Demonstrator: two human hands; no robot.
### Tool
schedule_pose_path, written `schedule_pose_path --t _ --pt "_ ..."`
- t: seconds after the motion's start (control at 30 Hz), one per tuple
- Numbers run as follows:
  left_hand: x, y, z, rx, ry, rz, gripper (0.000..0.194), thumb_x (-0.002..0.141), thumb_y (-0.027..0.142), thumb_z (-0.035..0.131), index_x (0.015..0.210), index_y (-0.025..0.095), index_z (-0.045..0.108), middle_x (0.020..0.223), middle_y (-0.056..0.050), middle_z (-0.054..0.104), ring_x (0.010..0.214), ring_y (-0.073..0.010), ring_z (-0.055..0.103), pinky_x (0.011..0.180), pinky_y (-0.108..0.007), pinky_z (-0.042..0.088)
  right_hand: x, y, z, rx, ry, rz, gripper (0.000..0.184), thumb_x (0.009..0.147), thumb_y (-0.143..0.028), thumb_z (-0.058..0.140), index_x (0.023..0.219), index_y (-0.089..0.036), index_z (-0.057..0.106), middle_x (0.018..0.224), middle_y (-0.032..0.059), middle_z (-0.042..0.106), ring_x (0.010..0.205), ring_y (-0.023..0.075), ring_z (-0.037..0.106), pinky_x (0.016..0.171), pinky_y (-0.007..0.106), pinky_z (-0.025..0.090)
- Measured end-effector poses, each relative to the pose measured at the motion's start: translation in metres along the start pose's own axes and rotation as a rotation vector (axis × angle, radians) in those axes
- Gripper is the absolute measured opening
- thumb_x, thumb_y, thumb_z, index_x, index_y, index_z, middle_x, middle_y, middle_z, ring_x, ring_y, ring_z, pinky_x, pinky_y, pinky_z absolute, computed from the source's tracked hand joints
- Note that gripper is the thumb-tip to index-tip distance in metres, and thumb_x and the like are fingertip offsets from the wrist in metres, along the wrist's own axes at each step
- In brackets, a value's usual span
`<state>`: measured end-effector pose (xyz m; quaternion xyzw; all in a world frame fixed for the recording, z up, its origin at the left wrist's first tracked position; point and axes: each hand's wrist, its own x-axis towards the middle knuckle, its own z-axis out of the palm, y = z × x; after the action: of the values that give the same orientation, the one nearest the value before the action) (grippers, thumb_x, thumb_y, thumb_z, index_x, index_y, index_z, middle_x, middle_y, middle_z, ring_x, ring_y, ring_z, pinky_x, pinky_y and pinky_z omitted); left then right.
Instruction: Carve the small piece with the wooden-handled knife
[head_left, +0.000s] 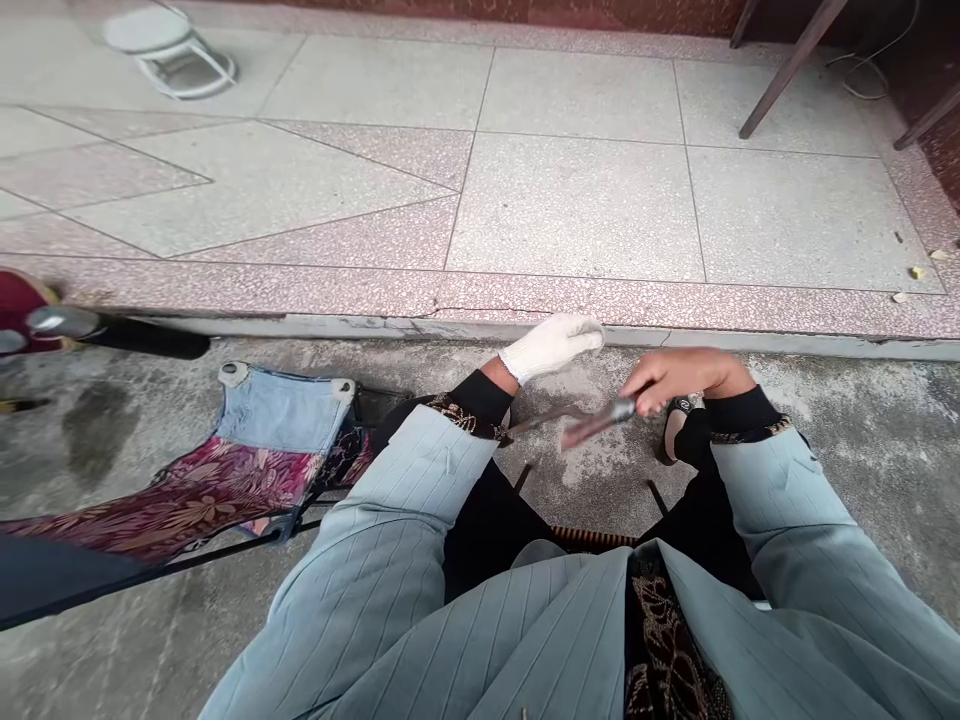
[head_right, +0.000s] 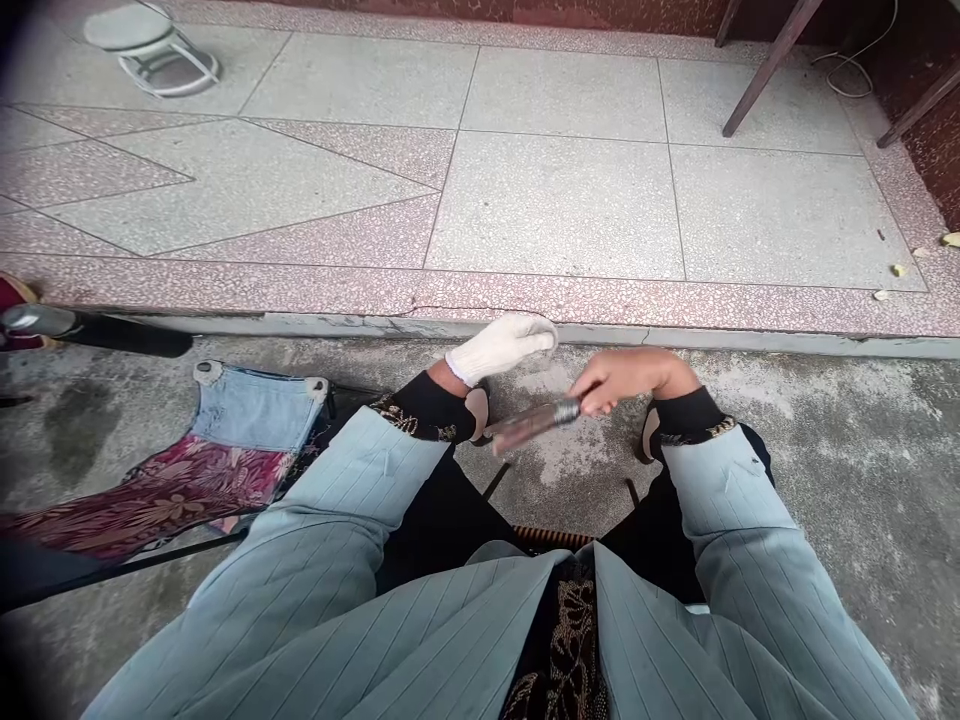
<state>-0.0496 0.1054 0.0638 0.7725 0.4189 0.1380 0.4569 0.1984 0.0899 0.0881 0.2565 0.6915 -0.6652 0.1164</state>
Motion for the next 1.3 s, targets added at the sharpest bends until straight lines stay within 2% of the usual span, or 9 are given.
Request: schedule_pose_path --t 0.13,0.33,0.53,0.67,0.77,0.83,0.93,1.03,1.3 --pt "0.005 -0.004 0.01 -0.065 -0.023 -0.103 0.036 0.092 0.046 0.049 0.094 0.016 0.069 0.075 -0.001 0.063 0.062 -0.013 0.054 0.058 -0.024 0.038 -0.031 0.008 -0.015 0.285 0.712 -0.266 0.029 0.085 -0.044 0.076 0.088 -0.015 0.073 0.079 0.0023 0.067 0.063 0.0105 0.054 0.06 0.023 0.043" --pt "0.004 0.002 0.018 -0.031 -0.154 0.027 0.032 0.09 0.044 0.054 0.089 0.016 0.07 0.079 -0.004 0.067 0.067 -0.0143 0.055 0.064 -0.025 0.04 -0.029 0.028 -0.036 0.117 1.151 0.087 0.019 0.085 -0.031 0.066 0.076 -0.015 0.067 0.066 0.0026 0.06 0.057 0.0124 0.05 0.056 0.025 0.04" --pt "0.002 0.003 0.013 -0.071 -0.297 0.135 0.029 0.09 0.041 0.056 0.084 0.017 0.071 0.078 0.0 0.066 0.07 -0.0124 0.056 0.069 -0.023 0.04 0.0 0.028 -0.029 -0.492 0.717 0.572 0.017 0.09 -0.026 0.062 0.082 -0.016 0.072 0.083 0.0088 0.07 0.072 0.0183 0.057 0.063 0.03 0.036" --pt "0.003 -0.002 0.007 -0.17 -0.159 0.028 0.029 0.089 0.042 0.057 0.091 0.016 0.069 0.078 0.001 0.065 0.067 -0.0111 0.055 0.064 -0.022 0.04 0.006 0.02 -0.018 -0.324 0.15 0.39 0.021 0.088 -0.028 0.063 0.072 -0.017 0.068 0.071 0.0038 0.066 0.065 0.0158 0.056 0.063 0.028 0.039" --pt "0.006 -0.004 0.005 -0.236 -0.046 -0.018 0.03 0.09 0.043 0.055 0.088 0.015 0.066 0.081 0.0 0.065 0.063 -0.0096 0.052 0.059 -0.021 0.039 -0.005 0.011 -0.013 -0.087 0.004 0.137 0.026 0.086 -0.041 0.069 0.081 -0.017 0.073 0.073 0.001 0.066 0.064 0.0134 0.056 0.062 0.026 0.043" --pt "0.008 -0.004 0.006 -0.24 0.031 -0.022 0.029 0.091 0.041 0.053 0.085 0.015 0.065 0.078 0.0 0.063 0.06 -0.0088 0.05 0.057 -0.021 0.038 -0.017 0.007 -0.013 0.066 0.178 -0.033 0.033 0.083 -0.048 0.073 0.09 -0.016 0.075 0.079 0.002 0.069 0.065 0.0129 0.057 0.062 0.026 0.044" --pt "0.011 -0.004 0.013 -0.304 0.004 -0.05 0.027 0.093 0.037 0.05 0.085 0.015 0.064 0.069 0.002 0.056 0.058 -0.0087 0.049 0.056 -0.02 0.04 -0.029 0.009 -0.02 0.262 0.774 -0.232 0.032 0.082 -0.047 0.074 0.087 -0.016 0.073 0.079 0.0028 0.068 0.064 0.0115 0.056 0.062 0.025 0.045" --pt "0.01 -0.004 0.019 -0.284 -0.129 -0.053 0.027 0.092 0.038 0.053 0.088 0.015 0.066 0.069 0.002 0.054 0.058 -0.0085 0.049 0.055 -0.019 0.04 -0.027 0.021 -0.031 0.259 1.171 -0.16 0.024 0.083 -0.037 0.071 0.074 -0.015 0.068 0.068 0.002 0.061 0.058 0.0104 0.051 0.057 0.024 0.041" --pt "0.008 -0.002 0.015 -0.219 -0.294 0.088 0.037 0.091 0.05 0.058 0.09 0.014 0.067 0.073 0.002 0.057 0.058 -0.0074 0.048 0.056 -0.02 0.038 -0.013 0.031 -0.039 -0.267 1.209 0.368 0.02 0.087 -0.031 0.063 0.089 -0.014 0.074 0.069 0.0046 0.065 0.066 0.018 0.056 0.064 0.03 0.037"
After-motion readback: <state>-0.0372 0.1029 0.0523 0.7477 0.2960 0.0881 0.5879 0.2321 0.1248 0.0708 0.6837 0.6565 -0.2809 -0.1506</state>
